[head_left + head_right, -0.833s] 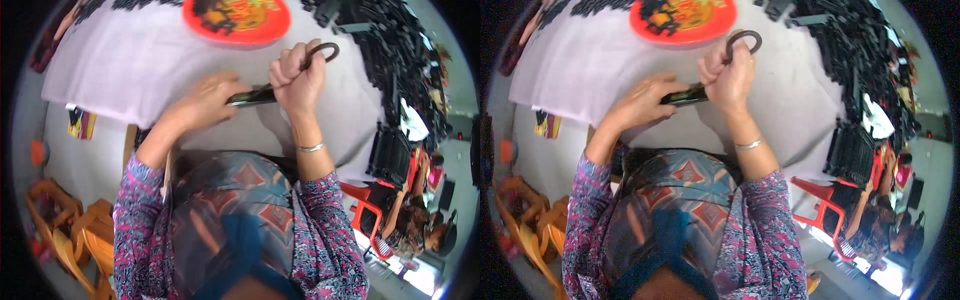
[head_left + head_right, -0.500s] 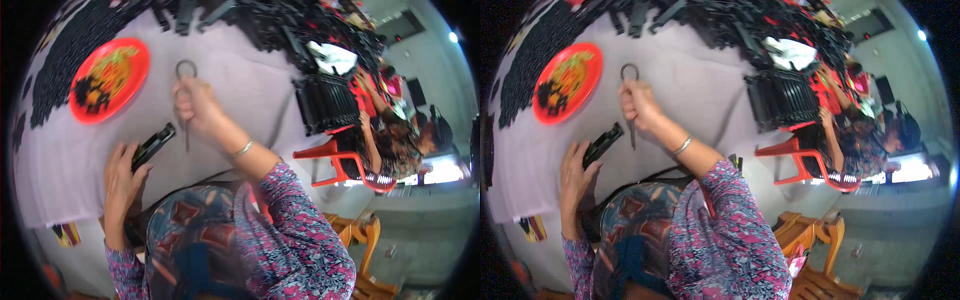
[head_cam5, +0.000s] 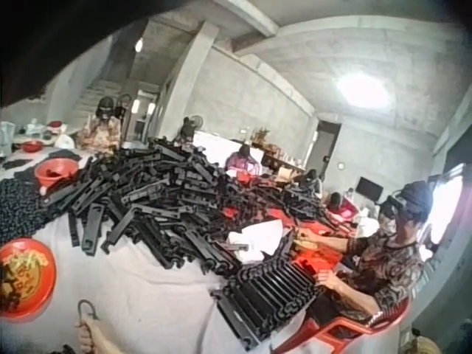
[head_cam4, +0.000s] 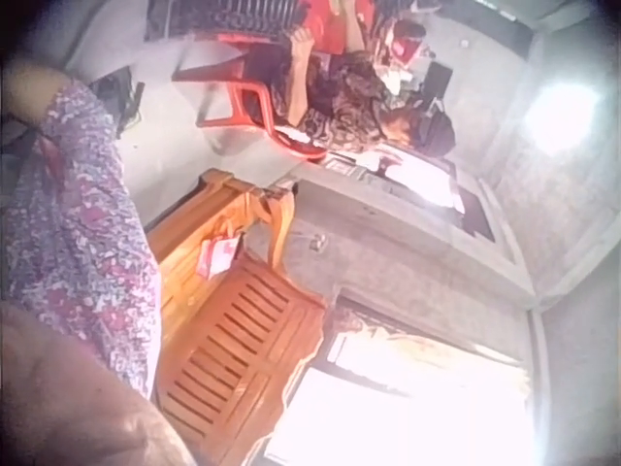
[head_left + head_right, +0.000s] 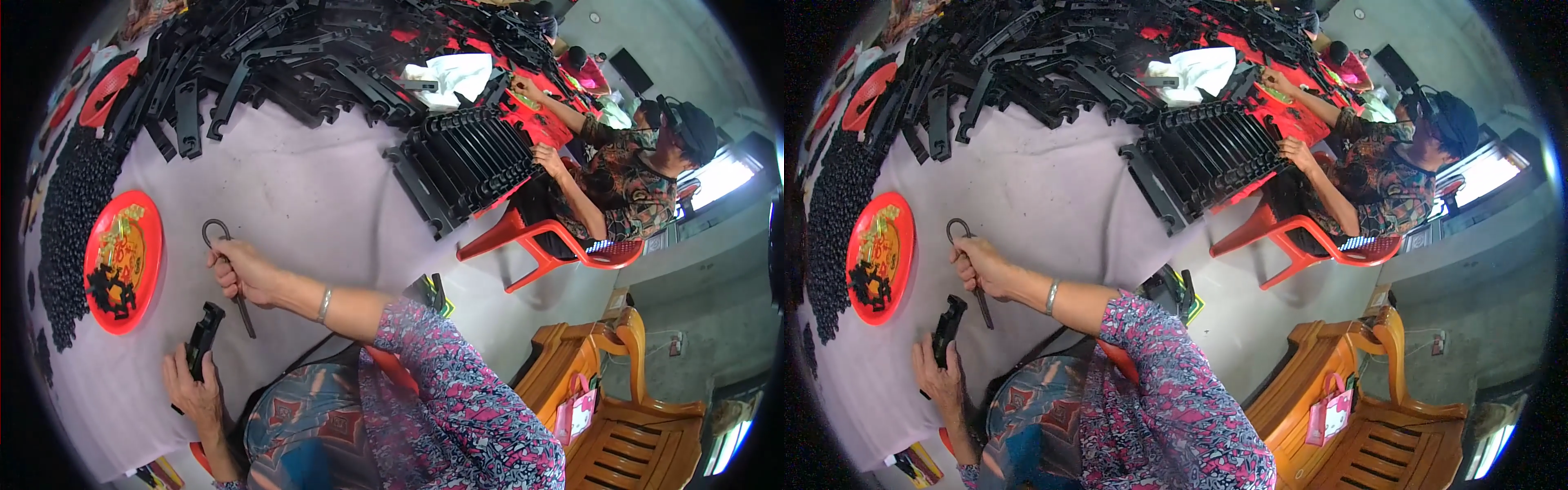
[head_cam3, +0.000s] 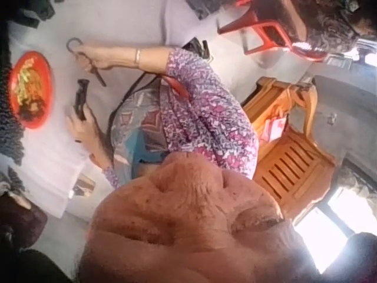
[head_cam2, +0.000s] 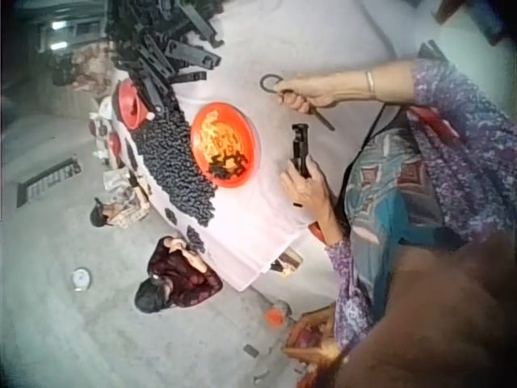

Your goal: The person assembles level components by inserting vials and plastic parts into housings by hand, securing them using a metal tool, and placing the finished pieces into a box.

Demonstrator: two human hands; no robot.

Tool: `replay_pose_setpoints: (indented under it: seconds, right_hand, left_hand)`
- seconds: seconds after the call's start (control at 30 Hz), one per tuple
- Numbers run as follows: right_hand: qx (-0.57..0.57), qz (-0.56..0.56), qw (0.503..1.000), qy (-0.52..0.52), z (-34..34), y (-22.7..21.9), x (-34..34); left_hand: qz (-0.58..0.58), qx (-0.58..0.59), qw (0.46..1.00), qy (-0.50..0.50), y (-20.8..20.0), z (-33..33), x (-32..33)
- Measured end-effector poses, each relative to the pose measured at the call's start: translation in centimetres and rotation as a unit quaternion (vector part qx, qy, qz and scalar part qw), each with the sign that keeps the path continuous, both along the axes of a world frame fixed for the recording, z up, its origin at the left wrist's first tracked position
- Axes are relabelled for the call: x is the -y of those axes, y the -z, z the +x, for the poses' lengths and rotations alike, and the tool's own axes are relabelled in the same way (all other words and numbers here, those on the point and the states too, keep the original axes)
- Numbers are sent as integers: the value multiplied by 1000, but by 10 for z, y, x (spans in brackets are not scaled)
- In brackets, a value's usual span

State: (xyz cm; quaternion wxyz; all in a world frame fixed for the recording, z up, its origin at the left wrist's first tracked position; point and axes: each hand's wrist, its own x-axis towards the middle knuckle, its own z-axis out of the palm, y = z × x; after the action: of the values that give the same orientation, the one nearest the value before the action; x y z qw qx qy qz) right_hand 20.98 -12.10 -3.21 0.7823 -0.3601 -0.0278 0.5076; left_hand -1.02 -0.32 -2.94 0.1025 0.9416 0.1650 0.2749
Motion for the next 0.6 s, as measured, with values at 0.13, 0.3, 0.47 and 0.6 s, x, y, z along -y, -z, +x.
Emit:
replay_pose_setpoints:
  seconds: [0.13,0.3,0.47,0.6]
  right_hand:
    - [25,1,1000,-13,-4,-1,-4]
    - [33,-10,999,-21,-3,-14,3]
    - [63,6,997,-52,-3,-8,1]
    - [74,14,994,-76,-3,-4,0]
  left_hand:
    - [22,14,1000,-5,2,-3,-3]
    - [-20,-26,999,-16,1,-4,-5]
    - [17,12,1000,1,4,-5,-7]
    - [-35,-27,999,-17,0,-4,-4]
